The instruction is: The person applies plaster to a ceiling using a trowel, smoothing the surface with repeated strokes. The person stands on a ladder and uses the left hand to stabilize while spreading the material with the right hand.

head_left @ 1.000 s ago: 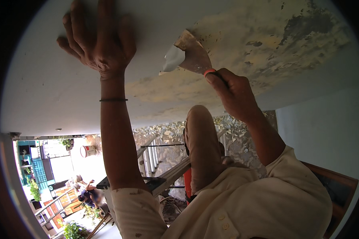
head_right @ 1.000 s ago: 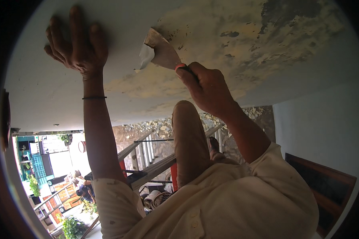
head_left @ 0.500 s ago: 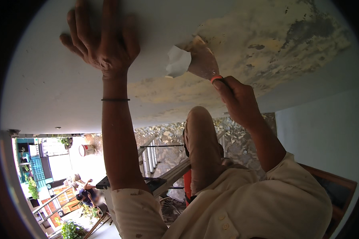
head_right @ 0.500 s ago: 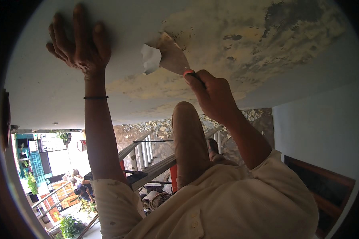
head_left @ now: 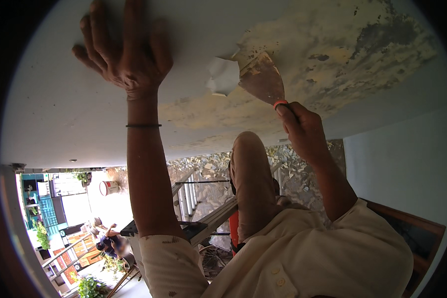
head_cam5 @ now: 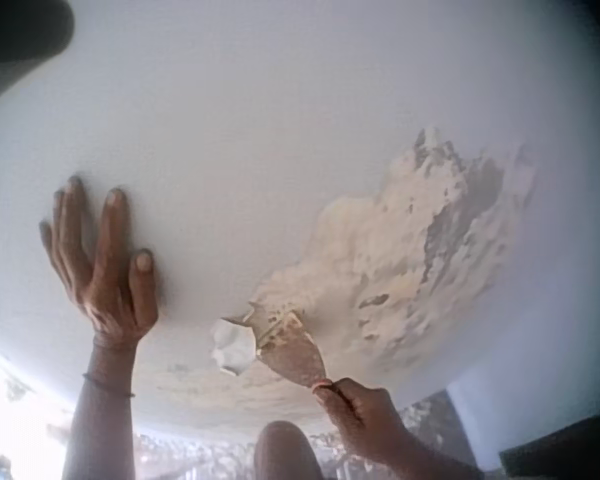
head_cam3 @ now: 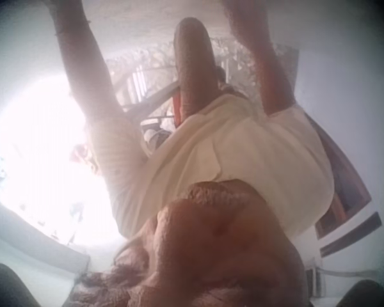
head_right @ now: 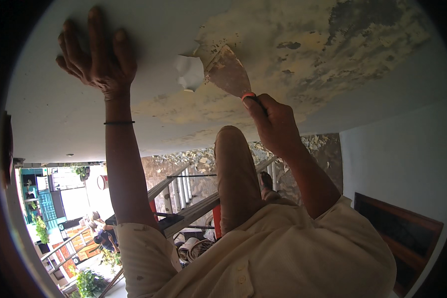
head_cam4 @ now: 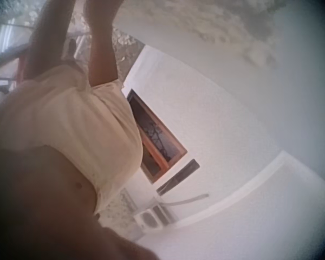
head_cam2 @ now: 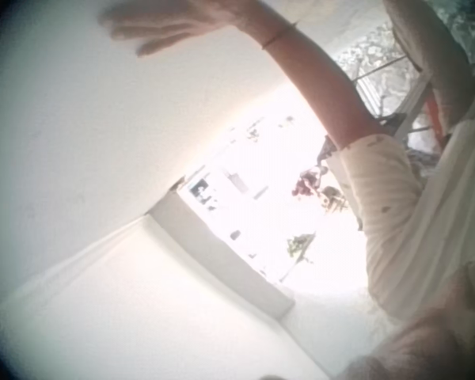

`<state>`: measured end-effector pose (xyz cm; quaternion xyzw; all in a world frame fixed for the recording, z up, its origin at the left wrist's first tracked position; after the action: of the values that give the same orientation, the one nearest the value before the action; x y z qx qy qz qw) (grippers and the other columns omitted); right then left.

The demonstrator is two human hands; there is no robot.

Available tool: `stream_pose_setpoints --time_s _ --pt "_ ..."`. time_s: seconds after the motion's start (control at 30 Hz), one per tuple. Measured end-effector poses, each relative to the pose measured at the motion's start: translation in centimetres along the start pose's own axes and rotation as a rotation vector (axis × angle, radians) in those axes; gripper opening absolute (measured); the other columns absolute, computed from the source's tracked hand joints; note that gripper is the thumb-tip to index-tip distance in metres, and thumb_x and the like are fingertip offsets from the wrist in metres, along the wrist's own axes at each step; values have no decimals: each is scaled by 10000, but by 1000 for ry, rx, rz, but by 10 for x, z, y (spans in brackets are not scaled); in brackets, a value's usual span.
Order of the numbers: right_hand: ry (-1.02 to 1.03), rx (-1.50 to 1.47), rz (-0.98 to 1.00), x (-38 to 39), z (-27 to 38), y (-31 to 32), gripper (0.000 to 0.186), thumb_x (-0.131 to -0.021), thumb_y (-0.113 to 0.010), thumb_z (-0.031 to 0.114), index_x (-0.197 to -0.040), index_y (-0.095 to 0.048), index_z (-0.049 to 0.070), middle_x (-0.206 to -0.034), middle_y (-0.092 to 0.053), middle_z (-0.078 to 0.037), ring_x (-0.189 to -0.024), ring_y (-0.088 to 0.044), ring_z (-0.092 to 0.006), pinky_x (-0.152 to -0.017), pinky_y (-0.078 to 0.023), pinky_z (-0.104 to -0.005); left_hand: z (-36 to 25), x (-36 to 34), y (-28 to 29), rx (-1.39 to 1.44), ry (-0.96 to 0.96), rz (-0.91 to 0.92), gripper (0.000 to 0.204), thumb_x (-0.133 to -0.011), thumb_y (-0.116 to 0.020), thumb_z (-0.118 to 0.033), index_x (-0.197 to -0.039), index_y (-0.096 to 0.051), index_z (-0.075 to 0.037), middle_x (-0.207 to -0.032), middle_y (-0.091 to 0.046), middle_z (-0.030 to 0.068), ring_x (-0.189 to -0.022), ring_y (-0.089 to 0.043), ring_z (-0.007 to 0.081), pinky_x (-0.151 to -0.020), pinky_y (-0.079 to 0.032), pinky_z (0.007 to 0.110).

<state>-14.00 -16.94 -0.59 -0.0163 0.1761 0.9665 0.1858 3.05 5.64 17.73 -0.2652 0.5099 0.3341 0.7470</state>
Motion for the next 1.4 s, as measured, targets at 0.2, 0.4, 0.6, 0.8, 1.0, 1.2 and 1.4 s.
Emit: stream_pose_setpoints --time_s 0.2,0.4,0.6,0.8,1.0,1.2,1.4 --pt "72 2 1 -12 19 -12 353 -1076 -633 316 -948 -668 -12 -613 -551 -94 -559 -469 -114 -553 -435 -344 -1 1 -2 -28 1 17 542 -1035 -513 -533 -1384 -717 -172 -1499 -504 153 -1360 -478 318 -1092 -356 502" --pt "34 24 -5 -6 2 -4 378 -1077 -626 337 -938 -660 -13 -616 -572 -124 -527 -495 -173 -550 -447 -367 -3 -1 1 2 5 0 543 -1029 -525 -530 -1394 -711 -173 -1496 -509 147 -1367 -479 324 -1102 -350 506" --pt "127 25 -16 -15 27 -15 360 -1077 -629 323 -941 -661 -8 -614 -561 -108 -538 -503 -141 -548 -447 -351 0 5 0 -62 15 56 557 -1024 -522 -547 -1398 -709 -179 -1504 -504 152 -1373 -476 333 -1113 -339 522" --pt "89 55 -20 -11 18 -3 353 -1070 -645 325 -942 -661 -4 -628 -578 -108 -539 -514 -163 -555 -454 -355 -2 0 1 -22 15 43 559 -1030 -511 -546 -1405 -703 -180 -1514 -489 160 -1393 -457 334 -1120 -332 530" --pt "136 46 69 -25 34 -22 317 -1075 -634 293 -997 -669 -13 -649 -582 -95 -572 -505 -121 -553 -442 -350 -1 6 -1 -93 4 101 570 -1011 -538 -536 -1413 -694 -164 -1518 -480 167 -1395 -448 343 -1092 -347 529" --pt "-8 -332 81 9 -3 -8 230 -1060 -614 139 -1249 -658 14 -781 -639 -25 -590 -518 -64 -536 -426 -268 12 11 -6 -150 -139 -12 569 -1067 -422 -467 -1459 -646 -121 -1609 -474 223 -1543 -368 394 -1286 -148 623" --pt "-47 -297 -50 24 -18 5 280 -1046 -651 126 -1304 -659 18 -766 -631 1 -582 -492 -24 -518 -402 -224 8 10 -8 -133 -83 -7 556 -1063 -424 -464 -1443 -665 -137 -1606 -481 219 -1540 -375 392 -1289 -145 616"
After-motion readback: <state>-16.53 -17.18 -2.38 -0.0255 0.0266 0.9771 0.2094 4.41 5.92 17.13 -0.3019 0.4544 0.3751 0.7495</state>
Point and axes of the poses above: each hand's wrist, its own x-axis away from the middle knuckle, its own y-axis out of the back of the hand, z = x × y, the point moved 7 cm from there along -x, towards the middle knuckle
